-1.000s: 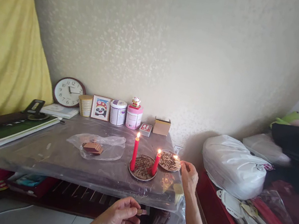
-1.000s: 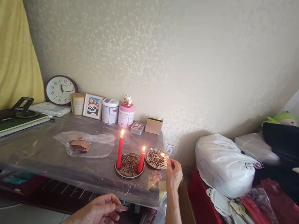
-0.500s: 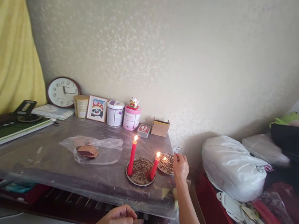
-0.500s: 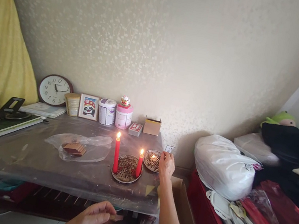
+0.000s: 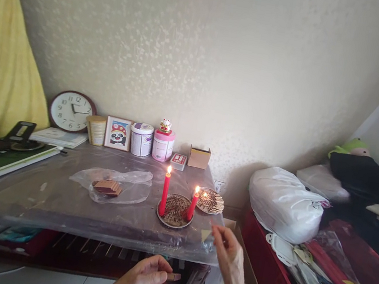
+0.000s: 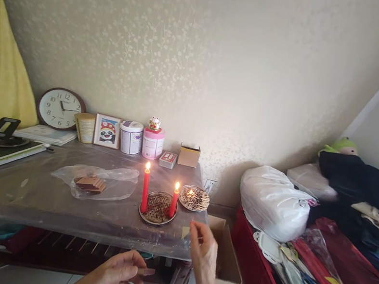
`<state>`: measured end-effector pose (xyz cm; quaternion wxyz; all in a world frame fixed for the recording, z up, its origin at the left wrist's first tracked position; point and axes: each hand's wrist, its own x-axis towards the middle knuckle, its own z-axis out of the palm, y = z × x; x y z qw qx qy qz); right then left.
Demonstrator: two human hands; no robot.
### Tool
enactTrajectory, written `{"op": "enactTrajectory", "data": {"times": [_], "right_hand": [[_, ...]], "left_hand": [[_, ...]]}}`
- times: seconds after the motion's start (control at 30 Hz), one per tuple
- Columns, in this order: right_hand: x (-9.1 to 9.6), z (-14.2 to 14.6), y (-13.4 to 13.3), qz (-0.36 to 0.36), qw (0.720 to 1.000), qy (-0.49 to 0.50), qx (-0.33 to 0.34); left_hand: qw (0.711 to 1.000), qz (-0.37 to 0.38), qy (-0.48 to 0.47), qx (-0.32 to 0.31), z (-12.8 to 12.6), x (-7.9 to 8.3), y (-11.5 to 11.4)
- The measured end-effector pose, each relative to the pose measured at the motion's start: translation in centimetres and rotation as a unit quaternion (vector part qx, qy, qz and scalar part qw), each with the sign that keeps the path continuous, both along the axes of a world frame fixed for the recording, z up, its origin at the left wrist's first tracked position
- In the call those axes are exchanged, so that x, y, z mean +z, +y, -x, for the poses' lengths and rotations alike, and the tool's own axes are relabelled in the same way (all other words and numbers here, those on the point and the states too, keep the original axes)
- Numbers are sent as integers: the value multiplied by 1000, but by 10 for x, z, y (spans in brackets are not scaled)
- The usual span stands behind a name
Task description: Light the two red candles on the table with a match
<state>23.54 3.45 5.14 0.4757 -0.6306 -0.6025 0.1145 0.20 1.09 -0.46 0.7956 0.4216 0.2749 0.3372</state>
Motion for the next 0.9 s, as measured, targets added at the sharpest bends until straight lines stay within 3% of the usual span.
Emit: {"op": "enactTrajectory", "data": {"times": [0.13, 0.27, 0.47, 0.9], "right_hand": [[-16, 40, -41, 26, 992, -16, 125], [-31, 56, -54, 24, 976, -26, 214], [-31, 56, -55, 44, 968, 15, 247], [-34, 58, -58, 43, 967, -20, 251]], "left_hand": [[1000, 0, 3, -2, 1, 2, -2], [999, -6, 34, 3, 0, 7, -3], [992, -19, 122, 20, -4, 15, -5], [993, -48, 104, 20, -4, 13, -7]]}}
